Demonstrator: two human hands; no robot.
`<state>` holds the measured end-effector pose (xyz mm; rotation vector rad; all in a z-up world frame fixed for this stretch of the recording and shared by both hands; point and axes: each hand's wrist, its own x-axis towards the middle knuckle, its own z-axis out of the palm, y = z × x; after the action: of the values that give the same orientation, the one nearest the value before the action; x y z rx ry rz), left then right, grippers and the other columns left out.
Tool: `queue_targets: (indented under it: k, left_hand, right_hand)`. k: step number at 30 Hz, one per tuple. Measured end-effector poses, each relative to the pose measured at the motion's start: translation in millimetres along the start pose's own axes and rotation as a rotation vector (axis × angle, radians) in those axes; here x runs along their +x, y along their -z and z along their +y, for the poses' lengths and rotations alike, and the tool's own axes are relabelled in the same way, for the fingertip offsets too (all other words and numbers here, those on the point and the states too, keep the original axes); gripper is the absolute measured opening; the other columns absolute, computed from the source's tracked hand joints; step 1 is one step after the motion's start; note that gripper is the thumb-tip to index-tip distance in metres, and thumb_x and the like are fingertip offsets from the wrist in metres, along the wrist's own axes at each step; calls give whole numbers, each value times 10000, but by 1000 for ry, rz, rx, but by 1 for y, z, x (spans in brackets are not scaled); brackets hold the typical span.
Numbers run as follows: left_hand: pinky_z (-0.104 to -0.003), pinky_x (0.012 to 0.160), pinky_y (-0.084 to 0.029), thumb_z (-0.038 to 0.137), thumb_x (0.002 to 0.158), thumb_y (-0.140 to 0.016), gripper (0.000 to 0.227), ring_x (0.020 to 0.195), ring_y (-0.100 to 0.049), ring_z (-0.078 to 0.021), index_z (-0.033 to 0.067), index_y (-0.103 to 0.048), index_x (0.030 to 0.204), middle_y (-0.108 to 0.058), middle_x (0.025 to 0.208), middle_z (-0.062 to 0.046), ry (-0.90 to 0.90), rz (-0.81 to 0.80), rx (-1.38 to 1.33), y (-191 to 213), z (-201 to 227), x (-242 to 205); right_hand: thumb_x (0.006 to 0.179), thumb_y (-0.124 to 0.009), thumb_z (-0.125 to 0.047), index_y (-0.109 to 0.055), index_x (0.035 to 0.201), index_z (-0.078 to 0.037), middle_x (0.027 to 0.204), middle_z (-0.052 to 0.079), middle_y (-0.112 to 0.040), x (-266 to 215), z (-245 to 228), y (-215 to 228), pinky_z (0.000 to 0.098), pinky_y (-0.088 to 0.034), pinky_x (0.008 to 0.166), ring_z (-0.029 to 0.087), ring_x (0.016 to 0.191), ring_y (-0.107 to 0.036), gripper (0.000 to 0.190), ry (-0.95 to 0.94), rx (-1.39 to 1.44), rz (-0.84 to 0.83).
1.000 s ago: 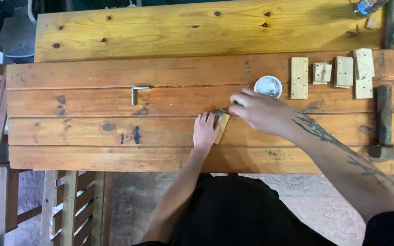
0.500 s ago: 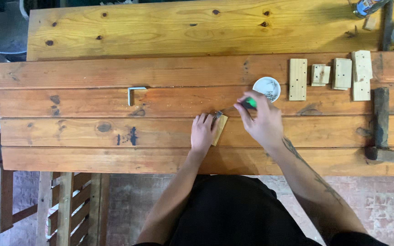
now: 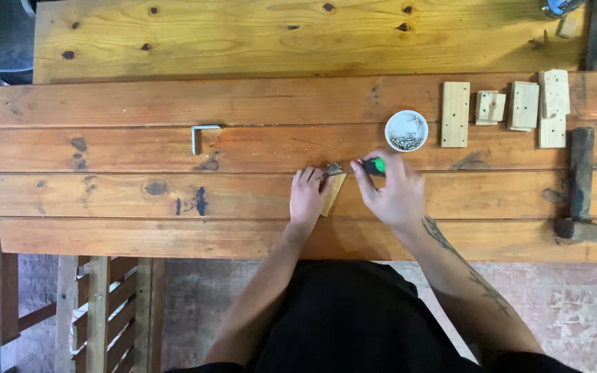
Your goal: The person attaches metal brackets to small wooden blocks using a screwdriver and screws. They position each bracket, insert screws, and tighten them, repeating the process for multiple blocks on a wooden workbench.
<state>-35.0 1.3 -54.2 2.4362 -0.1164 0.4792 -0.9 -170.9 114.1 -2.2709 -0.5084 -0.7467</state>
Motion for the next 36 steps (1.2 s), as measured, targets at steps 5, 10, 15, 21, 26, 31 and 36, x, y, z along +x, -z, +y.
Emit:
queue_targets:
  k: [5, 10, 15, 21, 26, 31, 36]
  left_hand:
    - [-369, 732, -479, 160, 897, -735, 179, 741, -587, -285, 87, -600, 805, -550, 761, -77, -3, -9, -75, 11, 5, 6]
    - [-361, 766, -482, 109, 902, -728, 67, 753, -596, -281, 70, -675, 890, -592, 794, -82, -11, -34, -137, 20, 11, 11]
    - [-334, 787, -489, 119, 902, -740, 82, 767, -605, -241, 86, -670, 875, -605, 793, -59, -37, 7, -117, 15, 8, 9]
    - [-343, 777, -486, 105, 923, -733, 179, 792, -623, -256, 47, -652, 774, -647, 801, -84, -59, 12, -153, 24, 15, 13]
    - [-303, 759, -481, 130, 942, -737, 231, 754, -616, -199, 72, -646, 737, -639, 760, -48, -147, 71, -22, 21, 14, 14]
    - [-363, 729, -486, 155, 931, -740, 232, 761, -614, -246, 65, -644, 741, -603, 741, -93, -276, 74, 109, 1, 2, 6]
    - [-368, 796, -478, 163, 977, -668, 150, 854, -628, -269, 36, -670, 896, -626, 829, -116, -249, -18, 77, 10, 6, 8]
  right_hand:
    - [889, -844, -229, -663, 1003, -169, 812, -28, -710, -8, 6, -8, 316, -597, 598, 212, 660, -734, 222, 24, -94, -29]
    - [892, -846, -184, -651, 995, -149, 841, -1, -727, -6, 4, -6, 333, -594, 625, 237, 689, -745, 223, 9, -39, -47]
    - [893, -836, -257, -647, 1020, -182, 860, -52, -715, -11, 4, -13, 310, -603, 647, 189, 691, -743, 240, 51, -117, -50]
    - [889, -861, -227, -635, 1017, -156, 833, -7, -709, -8, 5, -9, 364, -598, 592, 244, 680, -737, 270, 25, -66, -70]
    - [913, -823, -369, -635, 1048, -222, 816, -60, -694, 7, -6, -2, 360, -603, 624, 205, 663, -734, 274, 49, -222, -132]
    - [961, -719, -500, -626, 954, -149, 659, 54, -693, 58, -32, 36, 460, -591, 614, 308, 592, -727, 364, 105, -386, -362]
    - [1023, -551, -385, -655, 809, -64, 626, 137, -692, 91, -30, 29, 498, -571, 609, 364, 605, -731, 399, 248, -401, -910]
